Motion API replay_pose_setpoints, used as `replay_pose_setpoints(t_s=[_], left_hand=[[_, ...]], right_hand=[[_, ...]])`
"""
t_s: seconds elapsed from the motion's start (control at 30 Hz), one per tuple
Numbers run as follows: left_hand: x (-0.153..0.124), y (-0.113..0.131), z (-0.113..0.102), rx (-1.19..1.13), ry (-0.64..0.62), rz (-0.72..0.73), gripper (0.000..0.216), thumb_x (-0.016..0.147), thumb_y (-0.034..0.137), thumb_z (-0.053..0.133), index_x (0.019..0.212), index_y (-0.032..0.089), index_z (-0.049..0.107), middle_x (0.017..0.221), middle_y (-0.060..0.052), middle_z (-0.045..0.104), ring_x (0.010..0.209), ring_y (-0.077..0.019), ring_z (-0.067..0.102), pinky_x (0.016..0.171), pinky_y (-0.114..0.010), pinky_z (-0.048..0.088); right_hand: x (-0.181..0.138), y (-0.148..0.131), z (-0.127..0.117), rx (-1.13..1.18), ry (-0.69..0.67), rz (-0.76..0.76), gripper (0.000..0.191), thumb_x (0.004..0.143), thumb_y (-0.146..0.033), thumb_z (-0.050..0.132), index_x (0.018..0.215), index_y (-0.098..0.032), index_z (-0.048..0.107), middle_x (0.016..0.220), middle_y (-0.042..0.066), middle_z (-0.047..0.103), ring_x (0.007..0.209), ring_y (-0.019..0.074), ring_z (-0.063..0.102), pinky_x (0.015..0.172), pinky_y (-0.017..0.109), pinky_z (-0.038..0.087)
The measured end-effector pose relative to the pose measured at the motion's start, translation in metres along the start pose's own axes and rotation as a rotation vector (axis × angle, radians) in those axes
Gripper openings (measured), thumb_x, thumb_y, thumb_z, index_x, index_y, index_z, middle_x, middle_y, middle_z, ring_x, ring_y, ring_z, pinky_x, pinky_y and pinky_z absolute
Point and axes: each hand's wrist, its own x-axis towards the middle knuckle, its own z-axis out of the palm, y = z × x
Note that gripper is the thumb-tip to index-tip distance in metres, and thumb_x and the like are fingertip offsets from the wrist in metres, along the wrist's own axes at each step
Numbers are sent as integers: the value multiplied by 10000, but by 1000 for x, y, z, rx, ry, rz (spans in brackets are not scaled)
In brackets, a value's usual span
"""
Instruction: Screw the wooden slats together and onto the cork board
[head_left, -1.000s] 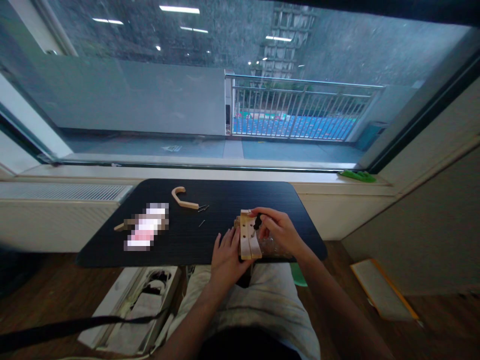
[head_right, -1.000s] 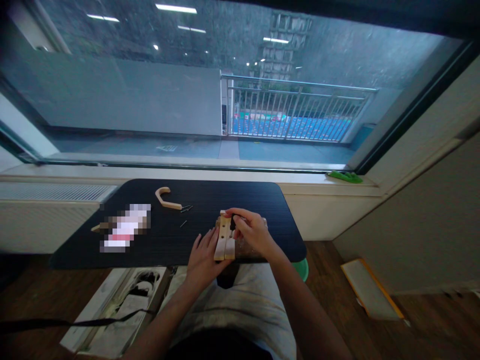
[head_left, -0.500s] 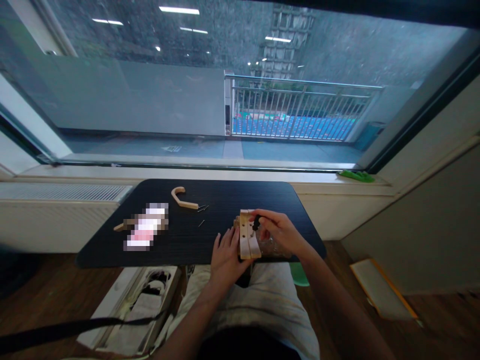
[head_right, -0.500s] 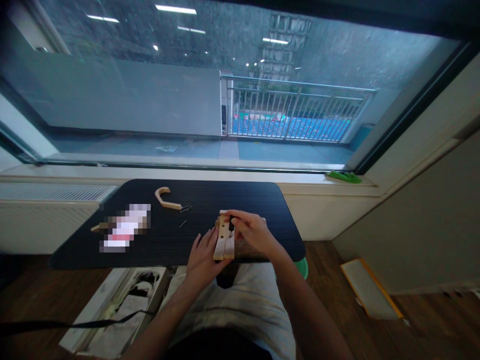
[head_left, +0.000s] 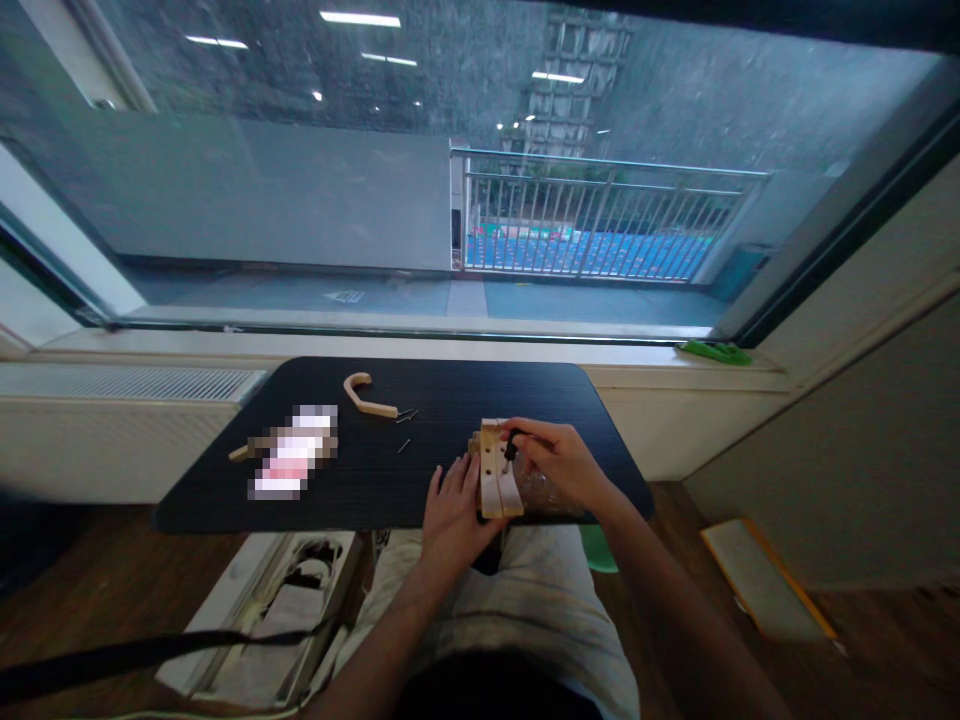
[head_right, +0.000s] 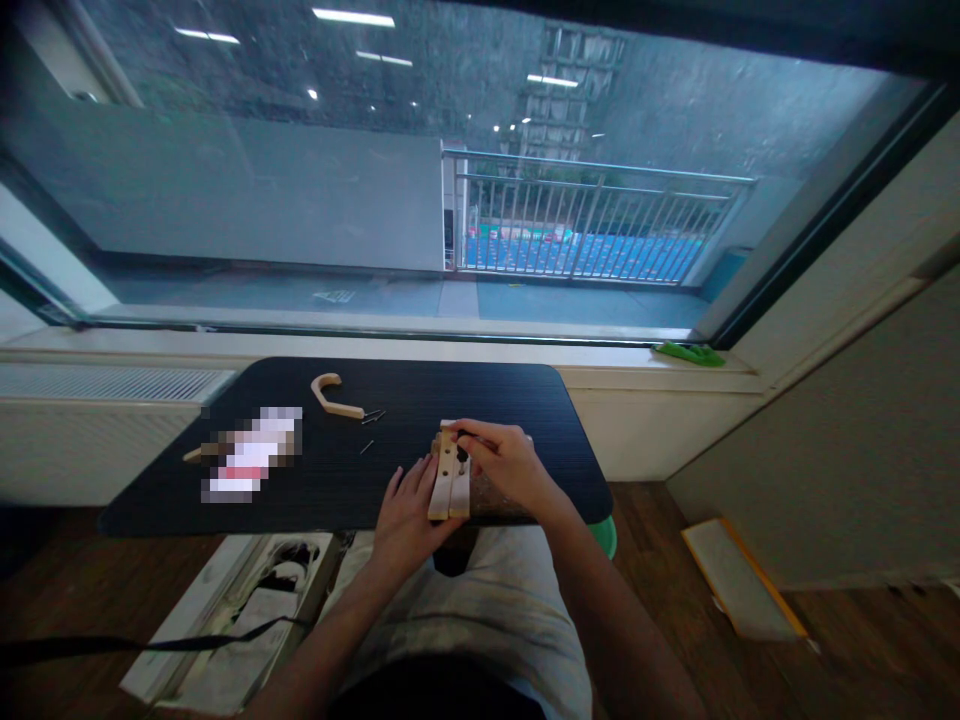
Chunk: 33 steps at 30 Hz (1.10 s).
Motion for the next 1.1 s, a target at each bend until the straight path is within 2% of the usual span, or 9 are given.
replay_pose_setpoints(t_s=[0.37,0.93,1.1], left_hand=[[0,-1,0,-16,8,0,819,770,558,625,1431,156,359,1381,-171,535,1275,-316,491,1090,-518,327],[0,-1,-2,-35,-37,-14,767,776,511,650,1403,144,404,1384,-177,530,1289,-316,477,1101,-536,309],[1,-1,-4,-42,-54,-11,760,792,498,637,1420,154,383,1404,-167,515,1306,-310,460,1104,-526,304]], right_hand=[[2,-3,1,-96,72,-34,309,847,-316,576,1103,-229,725,772,5,727,497,89,550,506,204,454],[3,-11,3,-288,132,-151,241,863,-297,579,1035,-247,740,889,14,758,691,139,661,663,238,479],[3,-10,4,-319,159,-177,230,857,-281,593,1028,-240,742,896,26,761,696,148,672,655,241,481]])
